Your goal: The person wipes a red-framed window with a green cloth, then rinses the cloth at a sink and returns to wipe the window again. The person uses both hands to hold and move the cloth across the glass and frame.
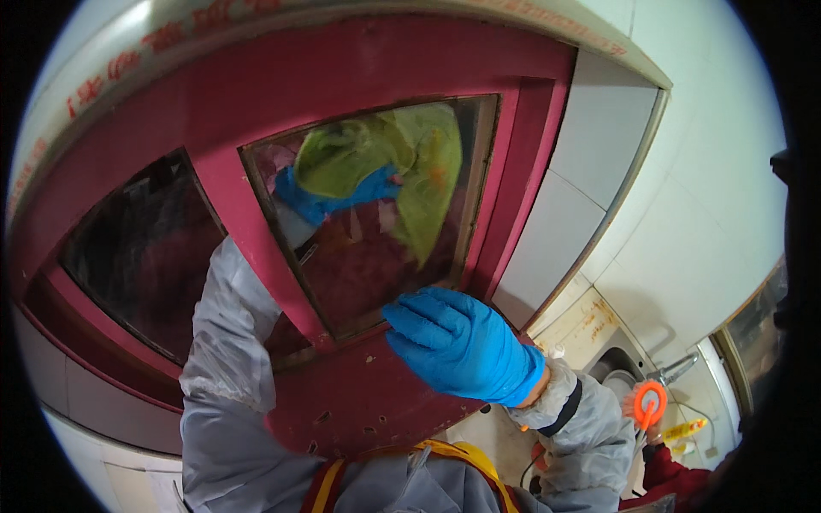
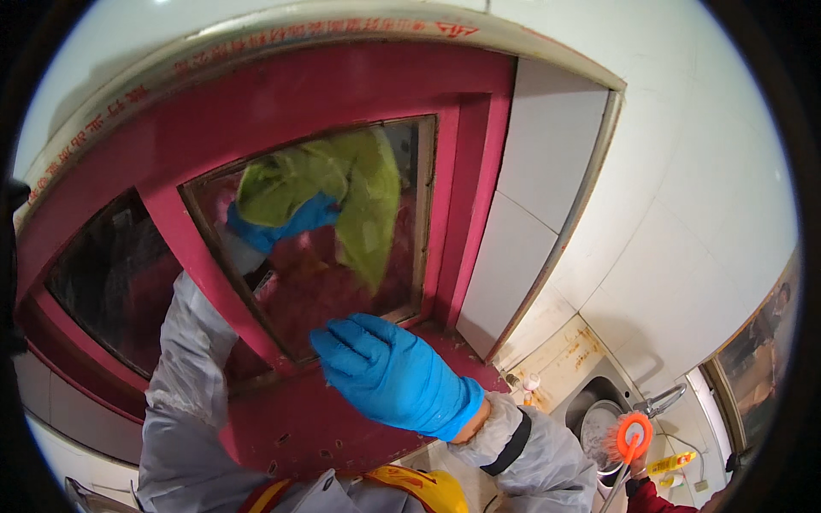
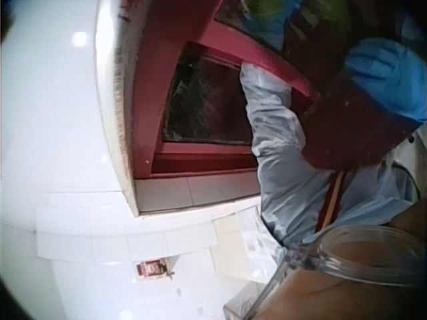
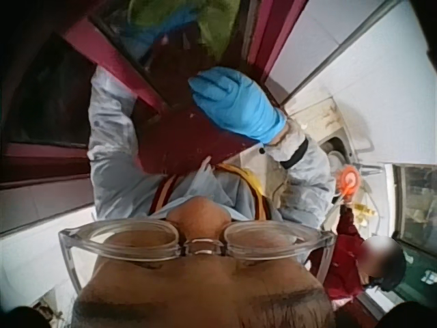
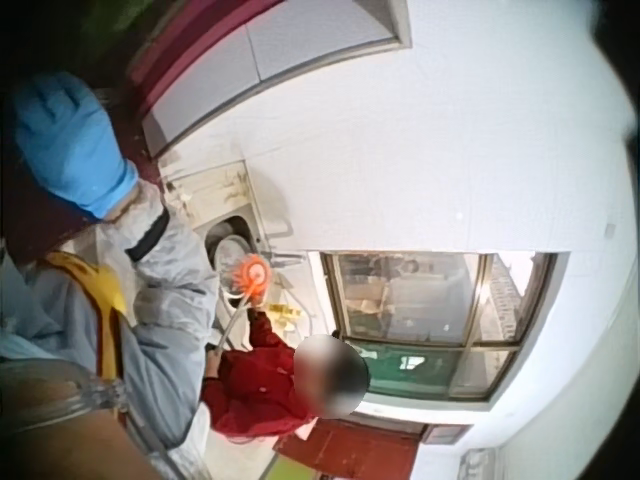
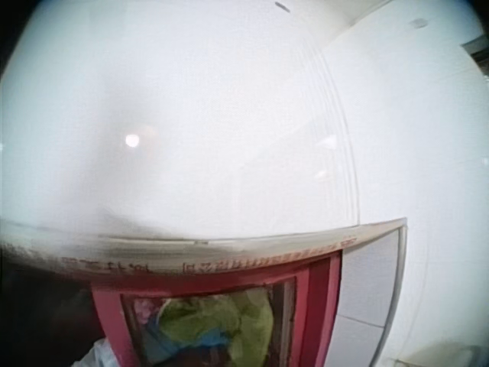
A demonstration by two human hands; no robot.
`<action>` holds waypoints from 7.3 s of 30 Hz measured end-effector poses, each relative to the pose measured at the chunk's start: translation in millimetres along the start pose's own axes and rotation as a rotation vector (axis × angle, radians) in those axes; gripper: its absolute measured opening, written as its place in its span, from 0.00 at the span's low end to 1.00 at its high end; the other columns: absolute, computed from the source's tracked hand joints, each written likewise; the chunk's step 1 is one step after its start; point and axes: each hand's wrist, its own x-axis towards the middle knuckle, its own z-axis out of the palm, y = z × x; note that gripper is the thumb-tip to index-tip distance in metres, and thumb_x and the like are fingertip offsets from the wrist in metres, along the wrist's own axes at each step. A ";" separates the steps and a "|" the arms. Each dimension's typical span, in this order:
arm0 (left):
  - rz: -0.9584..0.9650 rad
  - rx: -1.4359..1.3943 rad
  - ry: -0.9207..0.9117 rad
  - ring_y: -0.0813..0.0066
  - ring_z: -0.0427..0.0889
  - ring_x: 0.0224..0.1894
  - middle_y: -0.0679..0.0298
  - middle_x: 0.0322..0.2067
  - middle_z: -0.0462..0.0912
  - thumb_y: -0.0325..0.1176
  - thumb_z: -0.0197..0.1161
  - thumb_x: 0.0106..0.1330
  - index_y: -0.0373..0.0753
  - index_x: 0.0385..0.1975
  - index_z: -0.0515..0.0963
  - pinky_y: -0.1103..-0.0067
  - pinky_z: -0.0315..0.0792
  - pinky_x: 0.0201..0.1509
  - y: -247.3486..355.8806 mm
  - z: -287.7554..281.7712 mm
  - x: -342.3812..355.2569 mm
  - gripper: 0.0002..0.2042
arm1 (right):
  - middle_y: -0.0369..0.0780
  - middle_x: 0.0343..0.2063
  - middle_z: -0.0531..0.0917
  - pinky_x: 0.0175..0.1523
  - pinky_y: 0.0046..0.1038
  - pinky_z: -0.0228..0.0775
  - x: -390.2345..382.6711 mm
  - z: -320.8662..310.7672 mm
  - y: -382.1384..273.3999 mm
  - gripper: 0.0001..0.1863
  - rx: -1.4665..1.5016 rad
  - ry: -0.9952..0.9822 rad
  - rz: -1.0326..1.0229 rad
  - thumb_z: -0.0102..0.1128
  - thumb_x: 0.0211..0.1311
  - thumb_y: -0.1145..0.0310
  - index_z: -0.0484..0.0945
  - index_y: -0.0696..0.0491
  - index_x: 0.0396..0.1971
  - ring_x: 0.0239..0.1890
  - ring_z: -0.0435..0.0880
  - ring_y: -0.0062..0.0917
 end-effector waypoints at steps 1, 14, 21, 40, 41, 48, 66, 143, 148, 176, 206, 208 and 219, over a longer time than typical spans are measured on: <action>-0.016 -0.022 0.007 0.63 0.72 0.58 0.59 0.58 0.72 0.40 0.53 0.70 0.41 0.60 0.68 0.70 0.69 0.60 -0.4 1.2 -1.7 0.20 | 0.41 0.53 0.76 0.58 0.37 0.71 -1.7 -2.1 0.0 0.12 0.002 -0.006 0.007 0.63 0.47 0.69 0.81 0.53 0.35 0.55 0.74 0.34; -0.278 -0.424 0.094 0.63 0.71 0.59 0.59 0.59 0.71 0.41 0.51 0.72 0.41 0.61 0.66 0.69 0.68 0.62 -20.4 24.8 -41.5 0.21 | 0.44 0.48 0.80 0.54 0.38 0.71 -90.7 -57.5 -10.2 0.13 -0.164 0.195 0.608 0.70 0.43 0.76 0.84 0.53 0.34 0.50 0.78 0.41; -0.386 -0.610 0.073 0.63 0.70 0.60 0.58 0.60 0.70 0.42 0.50 0.72 0.41 0.62 0.65 0.69 0.68 0.62 -17.5 65.6 -75.9 0.21 | 0.46 0.48 0.79 0.54 0.37 0.69 -114.7 -50.1 -20.2 0.12 -0.140 0.304 0.799 0.67 0.45 0.79 0.85 0.53 0.33 0.52 0.78 0.40; -0.522 -1.061 0.190 0.63 0.68 0.61 0.58 0.62 0.68 0.43 0.47 0.74 0.41 0.64 0.62 0.69 0.66 0.64 -7.2 70.8 -141.8 0.23 | 0.45 0.56 0.73 0.64 0.37 0.66 -111.6 -17.6 -17.8 0.26 1.364 0.910 0.803 0.39 0.74 0.53 0.82 0.57 0.42 0.57 0.74 0.35; -0.529 -1.125 0.206 0.63 0.68 0.61 0.58 0.62 0.67 0.43 0.47 0.74 0.41 0.65 0.62 0.69 0.66 0.64 -5.8 70.7 -147.8 0.23 | 0.48 0.52 0.76 0.60 0.38 0.70 -113.0 -16.1 -15.6 0.32 1.499 0.981 0.722 0.32 0.75 0.47 0.80 0.60 0.44 0.54 0.77 0.38; -0.235 -1.590 0.193 0.63 0.68 0.62 0.59 0.62 0.67 0.45 0.42 0.77 0.41 0.65 0.62 0.70 0.64 0.66 -13.8 11.2 -137.8 0.22 | 0.48 0.46 0.80 0.52 0.39 0.75 -124.8 -15.7 -11.5 0.30 1.870 1.062 0.564 0.34 0.74 0.48 0.78 0.59 0.47 0.49 0.79 0.38; -0.639 -0.467 0.012 0.62 0.66 0.64 0.59 0.64 0.66 0.51 0.43 0.73 0.41 0.67 0.58 0.68 0.62 0.67 -79.1 35.7 -190.5 0.28 | 0.41 0.39 0.79 0.46 0.33 0.76 -139.8 -54.9 -52.7 0.18 1.428 1.304 0.645 0.47 0.73 0.55 0.80 0.54 0.38 0.41 0.79 0.32; -0.279 -0.898 0.087 0.61 0.55 0.71 0.54 0.68 0.59 0.44 0.38 0.76 0.37 0.69 0.55 0.64 0.44 0.75 365.3 198.4 -117.1 0.27 | 0.44 0.33 0.82 0.37 0.38 0.72 -191.2 14.0 -159.6 0.13 0.843 0.122 0.725 0.59 0.60 0.56 0.82 0.50 0.36 0.33 0.80 0.44; 0.268 -0.528 0.172 0.61 0.65 0.65 0.53 0.62 0.67 0.40 0.45 0.73 0.33 0.64 0.62 0.68 0.58 0.69 361.0 182.0 -123.9 0.24 | 0.46 0.34 0.82 0.42 0.36 0.72 -202.4 16.0 -156.3 0.16 1.039 0.124 0.945 0.58 0.60 0.56 0.82 0.53 0.36 0.37 0.82 0.40; -0.491 -0.688 0.180 0.74 0.76 0.38 0.64 0.35 0.75 0.33 0.68 0.62 0.38 0.41 0.75 0.78 0.71 0.42 349.2 177.1 -187.5 0.12 | 0.45 0.68 0.60 0.72 0.39 0.52 -148.6 52.5 -19.3 0.32 1.476 0.822 0.895 0.35 0.75 0.47 0.56 0.53 0.68 0.70 0.58 0.38; 0.135 -0.053 -0.386 0.55 0.76 0.27 0.55 0.26 0.77 0.41 0.61 0.64 0.41 0.33 0.78 0.66 0.69 0.33 347.3 136.2 -121.7 0.10 | 0.48 0.67 0.61 0.71 0.38 0.50 -144.9 15.3 -7.0 0.39 0.426 0.071 0.623 0.63 0.60 0.60 0.57 0.50 0.69 0.69 0.59 0.41; 0.005 -0.039 -0.056 0.58 0.76 0.27 0.56 0.22 0.75 0.36 0.66 0.61 0.40 0.23 0.78 0.73 0.70 0.33 313.3 92.6 -118.0 0.09 | 0.51 0.65 0.64 0.65 0.41 0.63 -144.0 30.6 2.4 0.39 0.536 -0.044 0.669 0.65 0.57 0.54 0.61 0.48 0.68 0.64 0.65 0.47; -0.721 -0.995 0.354 0.65 0.55 0.71 0.64 0.68 0.59 0.56 0.44 0.73 0.43 0.70 0.56 0.68 0.47 0.74 151.0 -3.4 -80.4 0.32 | 0.44 0.49 0.78 0.45 0.35 0.77 -131.8 83.7 13.4 0.22 0.454 -0.440 0.713 0.60 0.59 0.72 0.75 0.49 0.55 0.47 0.80 0.37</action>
